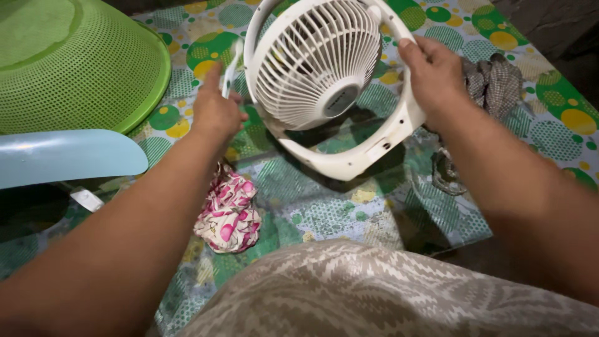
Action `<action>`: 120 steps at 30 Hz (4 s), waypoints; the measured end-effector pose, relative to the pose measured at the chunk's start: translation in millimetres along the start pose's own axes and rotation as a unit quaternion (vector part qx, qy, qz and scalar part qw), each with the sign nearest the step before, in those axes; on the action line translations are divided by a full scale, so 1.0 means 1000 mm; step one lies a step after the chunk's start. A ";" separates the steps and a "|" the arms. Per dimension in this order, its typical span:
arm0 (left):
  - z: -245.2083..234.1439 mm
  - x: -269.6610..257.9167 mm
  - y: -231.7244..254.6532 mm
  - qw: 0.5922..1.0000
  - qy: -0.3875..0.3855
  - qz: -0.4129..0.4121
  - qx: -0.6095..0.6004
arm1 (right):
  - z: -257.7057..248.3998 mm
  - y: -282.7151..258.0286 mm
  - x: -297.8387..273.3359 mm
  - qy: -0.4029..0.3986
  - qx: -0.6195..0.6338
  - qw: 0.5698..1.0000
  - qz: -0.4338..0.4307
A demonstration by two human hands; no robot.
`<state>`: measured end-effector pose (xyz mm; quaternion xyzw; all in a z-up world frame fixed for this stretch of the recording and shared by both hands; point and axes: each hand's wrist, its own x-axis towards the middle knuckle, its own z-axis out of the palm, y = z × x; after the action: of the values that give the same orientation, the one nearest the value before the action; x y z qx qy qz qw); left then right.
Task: The person cleans a white portable fan by scrubbing its front grille with a toothbrush. They rotate the fan to access different areas and continue scrubbing the grille and inner blades throughout the clip.
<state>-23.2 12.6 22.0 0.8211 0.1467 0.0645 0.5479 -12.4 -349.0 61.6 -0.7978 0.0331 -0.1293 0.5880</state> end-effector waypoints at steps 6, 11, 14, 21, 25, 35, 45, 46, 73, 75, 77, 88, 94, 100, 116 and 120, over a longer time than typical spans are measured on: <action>-0.016 -0.011 0.014 0.955 0.068 0.279 0.072 | -0.010 -0.001 0.011 -0.027 0.026 0.998 -0.054; -0.011 -0.027 0.033 0.939 0.043 0.340 0.041 | -0.016 0.006 0.019 0.003 -0.010 0.998 -0.068; -0.005 -0.030 0.044 0.942 0.004 0.337 0.005 | -0.026 0.005 0.031 0.014 -0.047 0.989 -0.137; 0.007 -0.038 0.064 0.979 -0.098 0.166 -0.062 | -0.039 -0.026 0.026 -0.001 -0.095 0.956 -0.278; -0.002 -0.045 0.075 0.967 -0.017 0.248 0.057 | -0.038 -0.042 0.024 -0.003 -0.123 0.928 -0.351; 0.012 -0.067 0.069 0.935 0.020 0.336 0.115 | -0.038 -0.040 0.039 -0.038 -0.175 0.923 -0.339; 0.003 -0.072 0.070 0.979 0.017 0.170 0.114 | -0.068 -0.037 0.038 -0.044 -0.110 0.993 -0.016; 0.003 -0.072 0.071 0.978 0.018 0.175 0.112 | -0.068 -0.030 0.039 -0.056 -0.073 0.995 -0.043; 0.029 -0.084 0.089 0.971 -0.059 0.192 0.129 | -0.054 0.007 0.093 -0.125 0.006 0.991 -0.053; 0.032 -0.078 0.092 0.972 -0.073 0.182 0.133 | -0.056 0.014 0.106 -0.132 0.020 0.991 -0.029; 0.036 -0.077 0.095 0.971 -0.096 0.170 0.138 | -0.058 0.023 0.115 -0.145 0.041 0.988 -0.029; 0.058 -0.054 0.123 0.984 -0.077 -0.115 -0.109 | -0.055 0.035 0.080 -0.115 0.117 0.985 -0.050; 0.055 -0.013 0.092 0.914 -0.124 -0.246 -0.299 | -0.046 -0.009 0.056 -0.065 -0.082 0.974 -0.201; 0.041 -0.005 0.093 0.913 -0.094 -0.254 -0.306 | -0.028 -0.019 0.025 -0.029 -0.153 0.957 -0.246; 0.017 -0.007 0.105 0.928 0.003 -0.179 -0.327 | -0.008 -0.003 -0.036 -0.106 -0.269 0.879 -0.378; 0.016 -0.019 0.101 0.939 -0.008 -0.161 -0.302 | -0.027 -0.004 -0.034 -0.281 -0.171 0.904 -0.275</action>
<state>-19.8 -43.8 109.3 0.5826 0.2461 0.0103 0.7745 -51.9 -365.6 66.9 -0.8669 -0.3322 -0.0484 0.3686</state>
